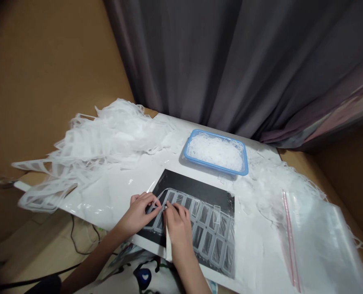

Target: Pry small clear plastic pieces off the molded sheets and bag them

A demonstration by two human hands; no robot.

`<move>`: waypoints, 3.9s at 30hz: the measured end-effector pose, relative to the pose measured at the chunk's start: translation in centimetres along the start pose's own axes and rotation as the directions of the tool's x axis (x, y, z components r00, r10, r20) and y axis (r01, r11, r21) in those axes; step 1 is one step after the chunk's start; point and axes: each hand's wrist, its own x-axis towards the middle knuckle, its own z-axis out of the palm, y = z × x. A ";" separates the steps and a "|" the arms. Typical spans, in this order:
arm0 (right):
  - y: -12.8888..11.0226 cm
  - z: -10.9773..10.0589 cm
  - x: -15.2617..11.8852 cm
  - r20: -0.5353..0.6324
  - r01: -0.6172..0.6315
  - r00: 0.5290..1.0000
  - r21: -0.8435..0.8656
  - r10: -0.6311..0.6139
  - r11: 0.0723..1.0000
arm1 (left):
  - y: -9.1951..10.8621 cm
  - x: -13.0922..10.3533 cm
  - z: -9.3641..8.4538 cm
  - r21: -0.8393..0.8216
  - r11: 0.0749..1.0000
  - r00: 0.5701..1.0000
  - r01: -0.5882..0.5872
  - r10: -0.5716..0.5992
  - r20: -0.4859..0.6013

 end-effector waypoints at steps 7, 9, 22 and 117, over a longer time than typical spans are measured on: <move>2.4 -3.4 1.1 -0.160 -0.140 0.977 0.010 0.139 0.990 | -0.3 -0.1 0.4 0.010 1.000 1.000 0.009 -0.009 -0.028; 3.7 -5.0 1.2 -0.225 -0.206 0.953 0.001 0.201 0.979 | -0.2 -0.1 0.4 -0.001 1.000 1.000 0.008 -0.008 -0.027; 3.7 -9.0 1.4 -0.147 -0.324 0.912 0.316 0.383 0.892 | -1.5 -1.2 1.0 0.000 0.998 0.980 -0.062 0.060 -0.190; 2.9 -7.5 -0.5 0.267 -0.358 0.926 0.393 0.267 0.847 | 1.8 -3.5 3.1 0.238 0.835 0.864 -0.497 0.503 0.038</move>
